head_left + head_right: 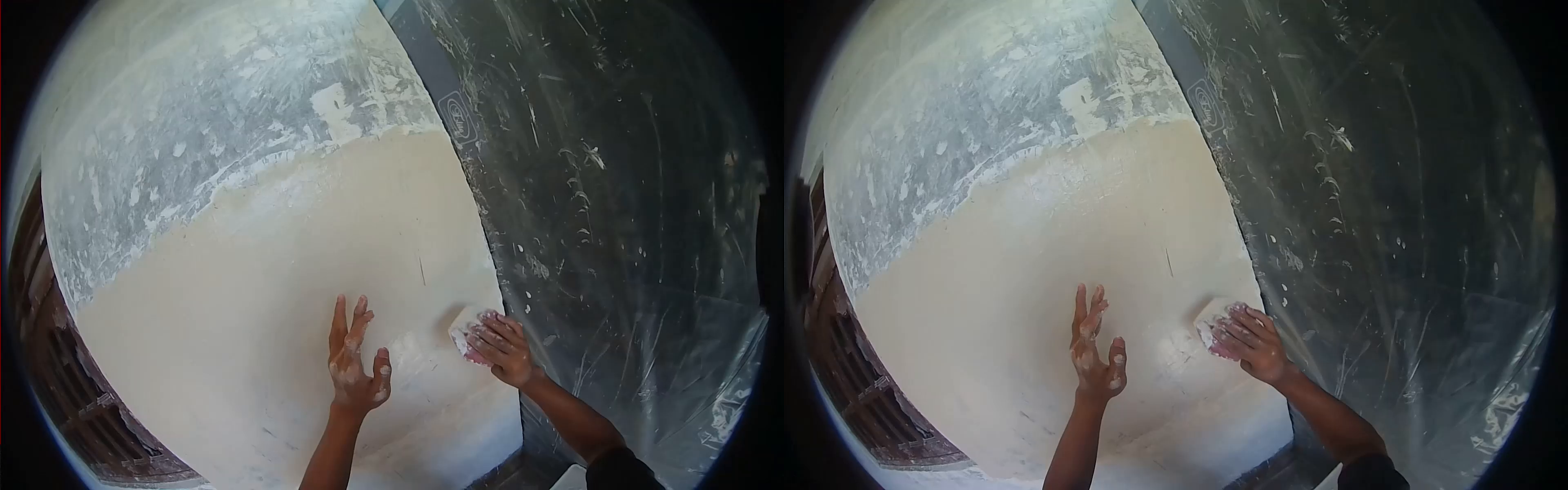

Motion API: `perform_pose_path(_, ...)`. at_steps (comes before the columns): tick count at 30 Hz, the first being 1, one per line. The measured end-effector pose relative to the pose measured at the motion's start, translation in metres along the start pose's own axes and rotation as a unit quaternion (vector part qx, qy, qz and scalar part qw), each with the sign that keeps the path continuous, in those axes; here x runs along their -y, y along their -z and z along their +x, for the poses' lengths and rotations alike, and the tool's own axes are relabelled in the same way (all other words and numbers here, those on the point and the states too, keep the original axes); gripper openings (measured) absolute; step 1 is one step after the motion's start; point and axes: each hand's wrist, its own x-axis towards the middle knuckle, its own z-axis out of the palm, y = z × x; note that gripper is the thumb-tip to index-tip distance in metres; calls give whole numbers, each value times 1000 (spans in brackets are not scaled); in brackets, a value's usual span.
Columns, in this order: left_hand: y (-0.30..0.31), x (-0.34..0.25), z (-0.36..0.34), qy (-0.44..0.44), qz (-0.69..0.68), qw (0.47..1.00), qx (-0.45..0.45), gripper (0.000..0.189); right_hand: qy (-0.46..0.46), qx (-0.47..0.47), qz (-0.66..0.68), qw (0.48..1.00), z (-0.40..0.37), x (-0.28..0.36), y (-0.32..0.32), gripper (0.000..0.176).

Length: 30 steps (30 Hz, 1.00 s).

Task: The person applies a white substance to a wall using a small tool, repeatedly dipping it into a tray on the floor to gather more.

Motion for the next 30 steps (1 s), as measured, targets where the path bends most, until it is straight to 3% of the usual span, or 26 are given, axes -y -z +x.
perform_pose_path(1, -1, -3, 3, 7, 16, 1000, 4, 50, -2, 2, 0, 1000, 7, 7, 5, 41)
perform_pose_path(4, -7, -17, 12, 15, 25, 1000, 3, 46, 81, -122, -50, 988, 124, -22, -2, 53)
perform_pose_path(6, -10, -20, 18, 10, 21, 1000, -10, 45, 89, -139, -65, 984, 189, -47, -19, 59)
perform_pose_path(9, -12, -25, 18, 24, 0, 1000, -17, 44, 69, -116, -57, 989, 221, -55, -44, 60)
perform_pose_path(12, -8, -23, 16, 31, -16, 999, -23, 44, 57, -49, -60, 995, 164, -44, -63, 62)
perform_pose_path(18, 0, -18, 10, 25, 36, 999, 8, 43, -72, 102, -38, 991, -106, 25, -55, 58)
perform_pose_path(20, -1, -17, 10, 26, 23, 999, 11, 43, -99, 147, 4, 984, -150, 47, -37, 56)
perform_pose_path(21, -2, -16, 11, 21, 23, 999, 12, 43, -100, 142, 2, 985, -139, 47, -33, 56)
perform_pose_path(23, -5, -16, 11, 36, 6, 999, 4, 43, -108, 48, 17, 993, -96, 38, -25, 56)
perform_pose_path(28, -8, -14, 11, 8, 5, 1000, 2, 44, -123, -196, -43, 972, 117, -37, -27, 56)
perform_pose_path(30, -1, -20, 15, 11, -9, 1000, 3, 45, -136, -206, -86, 965, 169, -58, -35, 55)
